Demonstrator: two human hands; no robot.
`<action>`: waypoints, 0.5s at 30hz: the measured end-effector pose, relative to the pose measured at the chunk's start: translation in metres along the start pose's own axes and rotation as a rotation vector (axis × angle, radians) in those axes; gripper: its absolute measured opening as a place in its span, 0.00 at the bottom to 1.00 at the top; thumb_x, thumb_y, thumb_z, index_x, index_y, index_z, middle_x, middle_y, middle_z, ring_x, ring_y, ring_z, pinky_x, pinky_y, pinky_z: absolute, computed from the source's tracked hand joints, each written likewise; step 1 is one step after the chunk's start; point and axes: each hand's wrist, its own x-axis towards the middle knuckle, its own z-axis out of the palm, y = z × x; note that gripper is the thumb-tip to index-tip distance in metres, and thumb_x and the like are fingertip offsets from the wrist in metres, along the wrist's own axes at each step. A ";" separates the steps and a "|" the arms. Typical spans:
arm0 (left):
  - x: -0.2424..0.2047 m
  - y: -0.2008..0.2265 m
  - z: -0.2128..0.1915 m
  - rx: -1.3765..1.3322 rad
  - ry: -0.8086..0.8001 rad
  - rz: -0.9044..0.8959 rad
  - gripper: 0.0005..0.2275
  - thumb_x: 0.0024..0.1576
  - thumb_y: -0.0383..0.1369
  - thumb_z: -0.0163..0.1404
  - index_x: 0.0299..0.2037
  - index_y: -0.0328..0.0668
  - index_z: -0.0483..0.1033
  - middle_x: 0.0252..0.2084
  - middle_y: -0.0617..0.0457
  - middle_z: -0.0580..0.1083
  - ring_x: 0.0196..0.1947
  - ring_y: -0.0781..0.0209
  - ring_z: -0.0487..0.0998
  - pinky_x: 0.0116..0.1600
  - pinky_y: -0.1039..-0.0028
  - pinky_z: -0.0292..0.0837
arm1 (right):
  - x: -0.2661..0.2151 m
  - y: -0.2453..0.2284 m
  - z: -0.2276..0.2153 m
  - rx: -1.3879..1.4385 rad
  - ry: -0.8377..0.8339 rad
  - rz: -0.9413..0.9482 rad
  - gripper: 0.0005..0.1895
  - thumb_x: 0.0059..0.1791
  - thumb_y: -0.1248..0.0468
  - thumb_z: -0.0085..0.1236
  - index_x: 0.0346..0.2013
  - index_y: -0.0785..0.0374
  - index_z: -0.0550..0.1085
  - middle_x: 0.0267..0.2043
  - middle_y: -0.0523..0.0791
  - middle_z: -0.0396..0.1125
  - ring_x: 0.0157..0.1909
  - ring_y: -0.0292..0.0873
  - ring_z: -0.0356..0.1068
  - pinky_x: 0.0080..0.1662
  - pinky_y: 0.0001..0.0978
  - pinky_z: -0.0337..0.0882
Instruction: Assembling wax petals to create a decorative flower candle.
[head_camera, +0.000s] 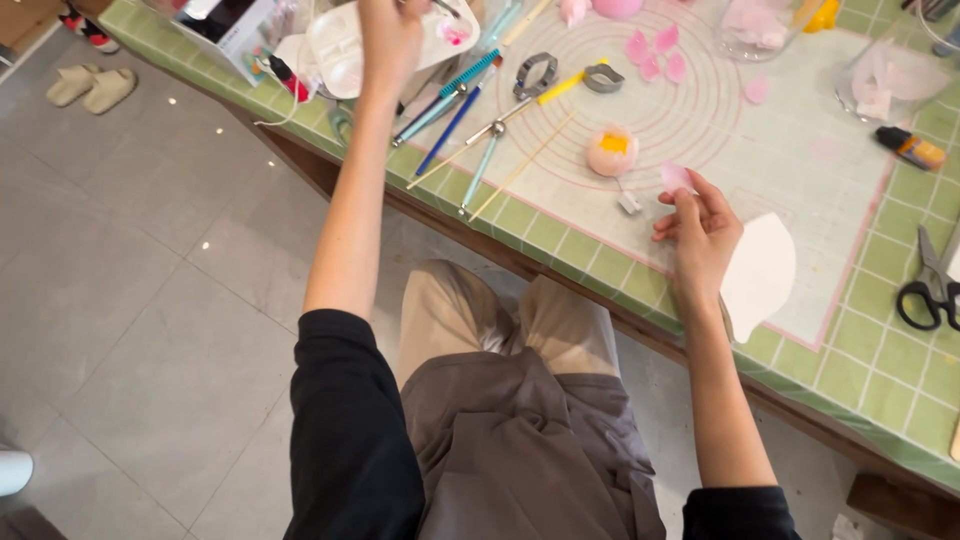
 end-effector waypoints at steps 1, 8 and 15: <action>0.000 0.020 0.005 -0.006 -0.075 -0.086 0.03 0.59 0.19 0.54 0.39 0.33 0.75 0.34 0.50 0.77 0.33 0.59 0.77 0.42 0.69 0.73 | 0.001 0.000 -0.002 -0.011 0.006 0.002 0.19 0.59 0.69 0.50 0.64 0.73 0.70 0.42 0.48 0.74 0.29 0.33 0.68 0.31 0.23 0.72; -0.006 0.044 0.006 -0.005 -0.133 0.206 0.07 0.58 0.14 0.51 0.41 0.32 0.71 0.35 0.43 0.76 0.37 0.51 0.81 0.44 0.64 0.75 | 0.001 0.003 -0.001 -0.030 -0.006 -0.016 0.19 0.58 0.70 0.49 0.64 0.73 0.69 0.42 0.48 0.73 0.29 0.34 0.69 0.31 0.23 0.72; -0.006 0.045 0.010 0.047 -0.211 0.068 0.08 0.55 0.13 0.49 0.39 0.31 0.70 0.31 0.42 0.73 0.34 0.48 0.79 0.40 0.63 0.73 | 0.001 -0.001 0.002 -0.077 0.000 -0.003 0.19 0.58 0.69 0.50 0.64 0.74 0.69 0.42 0.49 0.73 0.29 0.33 0.68 0.31 0.22 0.71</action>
